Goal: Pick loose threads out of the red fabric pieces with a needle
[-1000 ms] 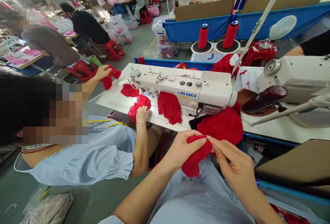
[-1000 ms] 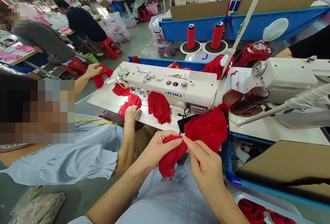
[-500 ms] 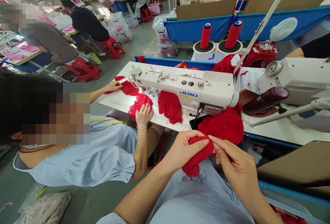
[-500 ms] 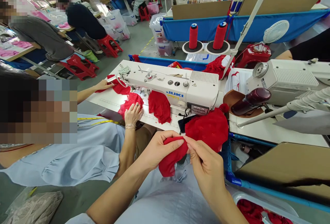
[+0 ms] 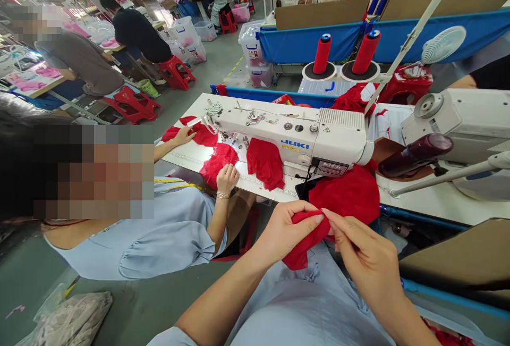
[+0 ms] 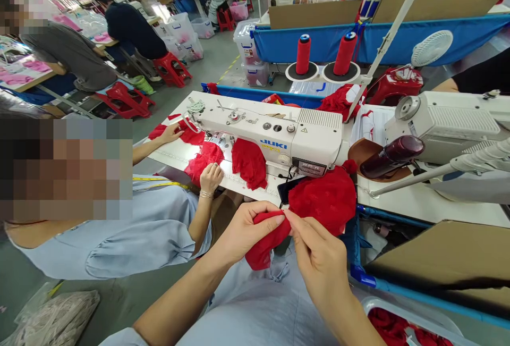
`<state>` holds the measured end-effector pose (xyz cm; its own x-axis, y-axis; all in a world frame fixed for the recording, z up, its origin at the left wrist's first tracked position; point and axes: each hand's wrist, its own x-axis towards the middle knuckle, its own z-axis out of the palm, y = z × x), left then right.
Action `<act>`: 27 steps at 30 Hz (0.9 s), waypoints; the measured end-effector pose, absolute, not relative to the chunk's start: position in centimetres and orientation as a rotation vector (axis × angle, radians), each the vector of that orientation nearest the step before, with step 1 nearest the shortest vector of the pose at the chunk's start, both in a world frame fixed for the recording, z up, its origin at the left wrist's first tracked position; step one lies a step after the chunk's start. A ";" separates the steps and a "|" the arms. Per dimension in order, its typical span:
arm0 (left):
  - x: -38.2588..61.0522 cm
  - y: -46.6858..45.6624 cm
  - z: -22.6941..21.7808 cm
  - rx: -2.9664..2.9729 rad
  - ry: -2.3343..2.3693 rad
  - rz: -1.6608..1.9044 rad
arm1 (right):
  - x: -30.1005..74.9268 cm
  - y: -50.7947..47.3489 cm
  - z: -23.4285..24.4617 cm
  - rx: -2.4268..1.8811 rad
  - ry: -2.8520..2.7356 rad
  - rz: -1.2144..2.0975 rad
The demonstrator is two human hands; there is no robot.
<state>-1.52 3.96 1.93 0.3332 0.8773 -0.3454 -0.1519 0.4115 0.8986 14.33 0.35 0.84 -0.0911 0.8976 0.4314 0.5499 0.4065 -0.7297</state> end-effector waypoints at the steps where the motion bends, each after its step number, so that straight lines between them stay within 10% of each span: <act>1: -1.5 3.9 1.9 0.884 0.997 0.802 | 14.2 0.4 0.9 -1.262 -1.742 0.524; 17: -2.7 3.3 1.3 0.867 1.099 0.843 | 14.1 0.1 -0.8 -1.328 -1.954 0.250; 27: -3.6 3.0 0.5 0.696 1.045 0.853 | 12.4 0.8 -0.7 -1.251 -1.456 0.988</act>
